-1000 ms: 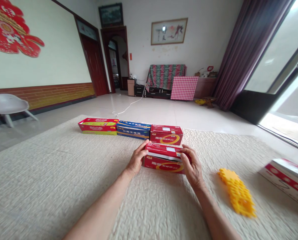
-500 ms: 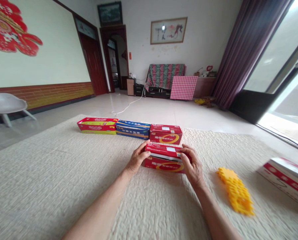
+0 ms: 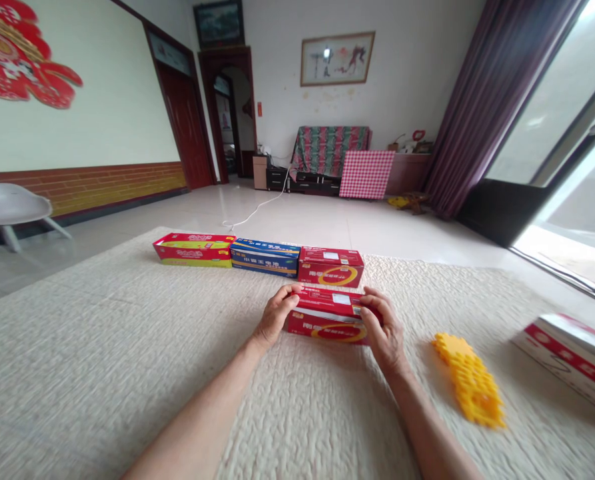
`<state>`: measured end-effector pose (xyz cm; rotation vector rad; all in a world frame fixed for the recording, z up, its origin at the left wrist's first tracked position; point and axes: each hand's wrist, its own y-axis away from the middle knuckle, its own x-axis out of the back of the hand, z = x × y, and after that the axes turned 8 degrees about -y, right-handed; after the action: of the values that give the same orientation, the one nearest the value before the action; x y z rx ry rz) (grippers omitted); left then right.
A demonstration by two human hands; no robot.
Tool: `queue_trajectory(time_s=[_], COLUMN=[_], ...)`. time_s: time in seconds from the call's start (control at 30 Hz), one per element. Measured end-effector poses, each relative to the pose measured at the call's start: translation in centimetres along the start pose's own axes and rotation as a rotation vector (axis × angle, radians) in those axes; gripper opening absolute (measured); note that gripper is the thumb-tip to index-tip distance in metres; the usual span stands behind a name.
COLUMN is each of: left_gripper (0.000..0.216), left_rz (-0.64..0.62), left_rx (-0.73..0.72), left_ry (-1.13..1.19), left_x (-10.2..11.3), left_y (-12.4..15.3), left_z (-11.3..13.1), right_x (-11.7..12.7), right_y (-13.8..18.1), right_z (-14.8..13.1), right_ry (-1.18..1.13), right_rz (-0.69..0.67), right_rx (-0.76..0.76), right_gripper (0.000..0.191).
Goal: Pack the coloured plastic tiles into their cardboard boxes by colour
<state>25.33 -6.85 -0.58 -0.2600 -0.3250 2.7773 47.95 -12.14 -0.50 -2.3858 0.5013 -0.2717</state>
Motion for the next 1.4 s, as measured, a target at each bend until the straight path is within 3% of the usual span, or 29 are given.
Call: queue_trajectory(time_s=[0.33,0.6,0.73,0.87,0.93,1.0,1.13,1.27,1.4], left_gripper=[0.033,0.040,0.054,0.084,0.071,0.042,0.032,0.031,0.015], left_rz=[0.072,0.080,-0.051,-0.168,-0.172,-0.122,-0.072,-0.010,0.031], left_rx=[-0.026,-0.023,0.028,0.060,0.036,-0.024,-0.083,-0.069,-0.091], left_ry=[-0.064,-0.137,-0.306,-0.411,-0.566,-0.797,-1.033,-1.088,-1.002], left_x=[-0.1,0.0,1.3,1.8,0.6,-1.7,-7.7,-12.8,-15.3], left_y=[-0.1,-0.3,0.1,0.7,0.5,-0.2,-2.9,-5.4,-7.1], left_z=[-0.6,-0.7,0.7,1.5,1.1,0.2,-1.4,-3.0,-5.2], right_x=[0.2,2.1,1.3,1.7,2.8,4.5,8.2,11.2,13.3], right_y=[-0.3,-2.6,-2.9,-4.2,-5.3,-6.4,-8.4,-9.2,-9.2], right_z=[0.4,-4.4,-5.3,-4.8,-4.3,-3.5,-1.5,0.5,1.9], right_ry=[-0.052,0.457,0.716,0.720,0.718,0.754,0.826,0.902,0.997], right_rz=[-0.050,-0.538,-0.654,-0.755,-0.784,-0.777,-0.646,-0.474,-0.255], right_rx=[-0.148,-0.102,-0.075,-0.062,-0.055,-0.052,-0.131,-0.253,-0.392], right_gripper=[0.021,0.035,0.057,0.059,0.057,0.052,0.048,0.049,0.044])
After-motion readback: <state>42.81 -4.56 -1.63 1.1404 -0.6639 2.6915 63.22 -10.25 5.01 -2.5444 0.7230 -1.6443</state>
